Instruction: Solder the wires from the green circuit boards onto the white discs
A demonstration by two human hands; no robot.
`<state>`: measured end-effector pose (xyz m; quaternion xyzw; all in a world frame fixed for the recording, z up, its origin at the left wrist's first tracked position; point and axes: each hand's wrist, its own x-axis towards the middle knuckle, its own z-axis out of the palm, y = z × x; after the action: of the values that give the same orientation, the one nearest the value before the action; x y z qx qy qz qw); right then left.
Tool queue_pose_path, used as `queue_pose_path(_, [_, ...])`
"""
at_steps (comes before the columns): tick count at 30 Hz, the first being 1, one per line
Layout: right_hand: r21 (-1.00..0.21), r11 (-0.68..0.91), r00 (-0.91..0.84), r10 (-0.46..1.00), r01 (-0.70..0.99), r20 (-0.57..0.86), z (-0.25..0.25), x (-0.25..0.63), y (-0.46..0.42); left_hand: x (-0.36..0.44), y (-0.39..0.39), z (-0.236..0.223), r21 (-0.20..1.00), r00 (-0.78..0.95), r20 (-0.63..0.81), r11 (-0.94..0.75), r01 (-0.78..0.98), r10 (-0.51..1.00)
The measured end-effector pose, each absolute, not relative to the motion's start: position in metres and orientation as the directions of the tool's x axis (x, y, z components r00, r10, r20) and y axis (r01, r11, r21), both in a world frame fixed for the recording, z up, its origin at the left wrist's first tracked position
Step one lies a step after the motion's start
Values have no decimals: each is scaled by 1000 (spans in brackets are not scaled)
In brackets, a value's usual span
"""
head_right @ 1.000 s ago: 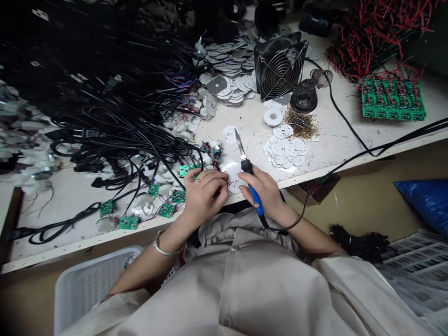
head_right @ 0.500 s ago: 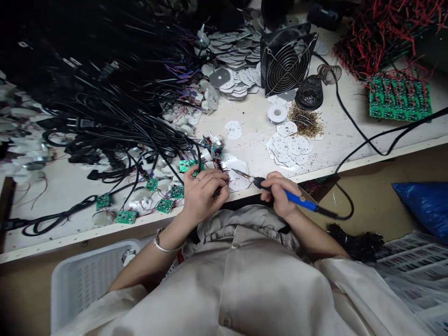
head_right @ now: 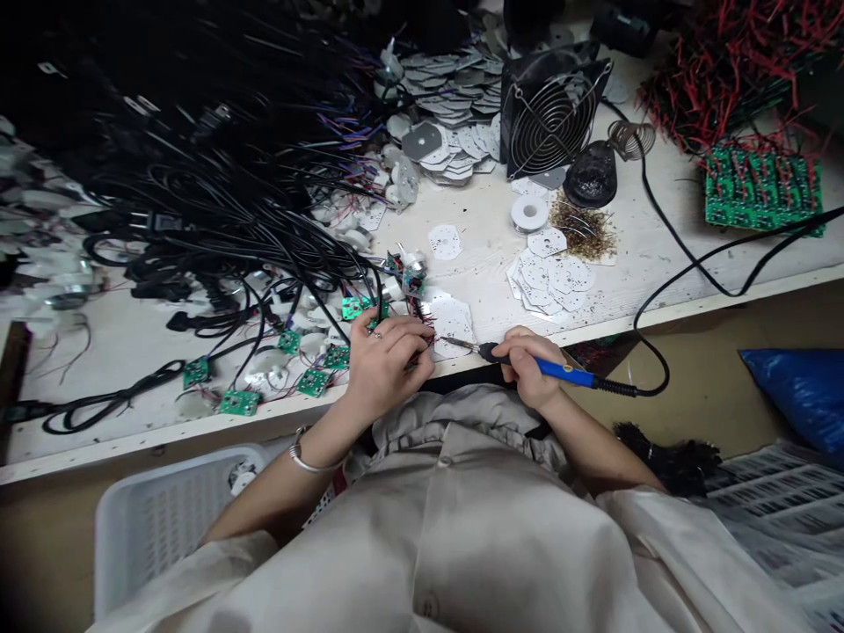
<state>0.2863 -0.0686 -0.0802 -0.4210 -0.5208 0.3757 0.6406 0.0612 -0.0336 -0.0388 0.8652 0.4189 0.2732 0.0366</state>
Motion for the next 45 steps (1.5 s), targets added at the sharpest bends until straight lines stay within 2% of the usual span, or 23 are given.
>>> queue_pose_path(4, [-910,414,128,904,-15,409,-80,287,-68,61,-34,-38,293,499,410,-629,720,763])
queue_pose_path(8, [-916,400,159,907,-35,390,-79,287,-68,61,-34,-37,305,495,387,-615,727,778])
queue_pose_path(19, [-878,479,85,874,9,478,-78,286,-66,62,-33,-37,266,508,406,-630,729,759])
queue_pose_path(25, [-889,456,138,879,34,456,-79,287,-67,62,-33,-37,251,516,420,-642,724,746])
queue_pose_path(31, [-852,521,37,852,40,523,-78,287,-64,62,-33,-37,257,509,407,-630,733,758])
queue_pose_path(36, [-868,492,124,859,62,496,-80,287,-66,62,-34,-38,259,507,411,-631,731,757])
queue_pose_path(41, [-879,471,211,854,76,475,-79,286,-69,62,-33,-41,314,492,389,-614,724,779])
queue_pose_path(45, [-838,504,65,848,210,526,-67,283,-71,63,-39,-37,322,488,336,-585,744,806])
